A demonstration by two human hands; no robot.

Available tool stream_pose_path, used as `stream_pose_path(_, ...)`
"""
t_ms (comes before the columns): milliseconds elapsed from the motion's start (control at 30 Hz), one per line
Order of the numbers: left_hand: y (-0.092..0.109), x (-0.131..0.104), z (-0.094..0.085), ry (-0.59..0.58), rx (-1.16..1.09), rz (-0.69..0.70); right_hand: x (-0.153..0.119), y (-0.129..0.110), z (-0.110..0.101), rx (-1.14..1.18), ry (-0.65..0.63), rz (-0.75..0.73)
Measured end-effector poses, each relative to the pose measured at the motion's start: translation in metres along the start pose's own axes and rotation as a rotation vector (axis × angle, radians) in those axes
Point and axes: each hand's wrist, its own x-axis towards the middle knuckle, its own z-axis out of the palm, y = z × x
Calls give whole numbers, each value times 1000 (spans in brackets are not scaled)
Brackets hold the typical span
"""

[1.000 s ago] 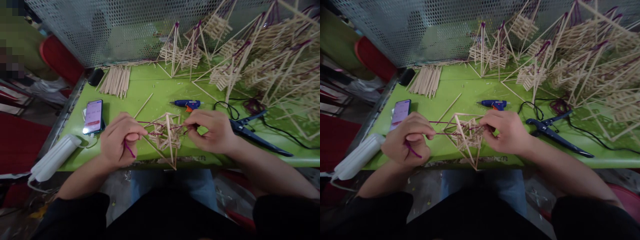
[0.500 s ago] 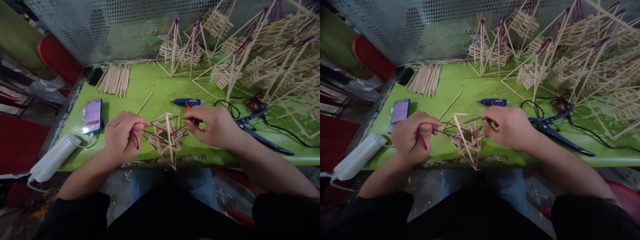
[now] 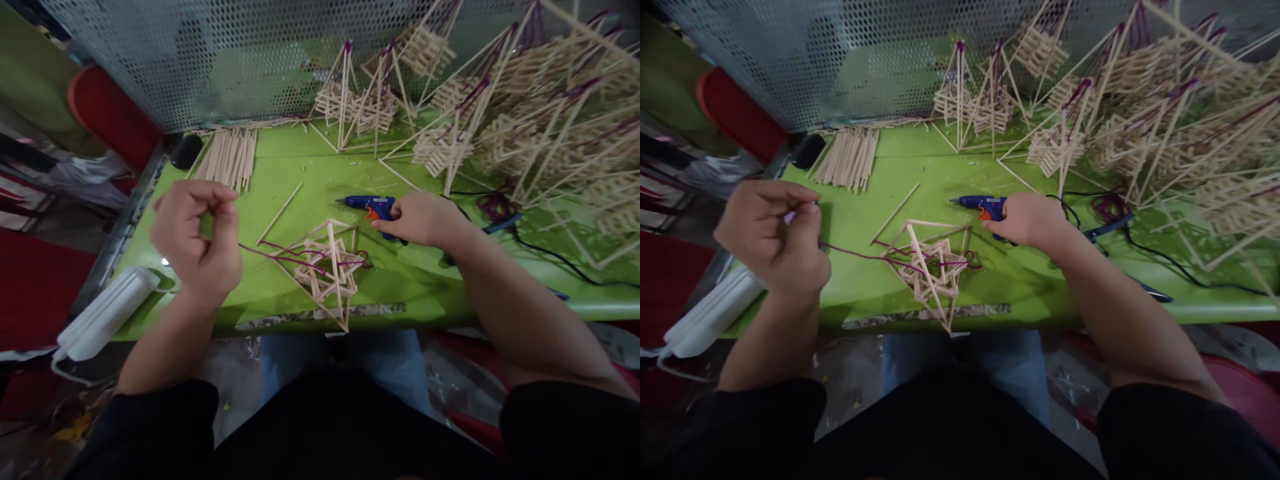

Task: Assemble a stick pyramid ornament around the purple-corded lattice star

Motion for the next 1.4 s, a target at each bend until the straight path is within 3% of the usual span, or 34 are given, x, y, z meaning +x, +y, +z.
stream_pose_path(100, -10, 9, 4, 267, -46, 90, 10, 9, 0, 103, 2, 4)
stream_pose_path(167, -14, 13, 11, 296, -129, 80, 12, 13, -2, 140, 46, 24)
stream_pose_path(367, -26, 6, 40, 194, -367, -70, 5, 12, -7, 274, 190, 69)
stream_pose_path(500, -43, -2, 56, 4, -393, -214, 0, 15, -8, 373, 269, 57)
stream_pose_path(600, -55, -3, 66, -69, -403, -291, -6, 19, -13, 507, 486, 38)
stream_pose_path(700, -67, -4, 75, -109, -456, -323, -11, 19, -18, 849, 666, -27)
stream_pose_path(767, -71, -6, 80, -180, -542, -288, -12, 15, -18, 1136, 607, -85)
stream_pose_path(833, -72, -9, 84, -266, -624, -233, -12, 9, -16, 1363, 400, -112)
stream_pose_path(933, -66, -15, 87, -390, -695, -165, -13, -1, -10, 1529, 6, -134)
stream_pose_path(1033, -55, -17, 85, -508, -738, -49, -19, -8, -10, 1618, -187, -192)
stream_pose_path(1167, -44, -13, 78, -566, -728, 229, -30, -10, -18, 1644, -265, -257)
stream_pose_path(1267, -37, -10, 75, -558, -663, 363, -36, -12, -18, 1613, -257, -255)
stream_pose_path(1333, -35, -10, 74, -546, -633, 394, -37, -14, -14, 1572, -167, -270)
stream_pose_path(1400, -33, -12, 74, -527, -625, 390, -39, -18, -11, 1507, 44, -327)
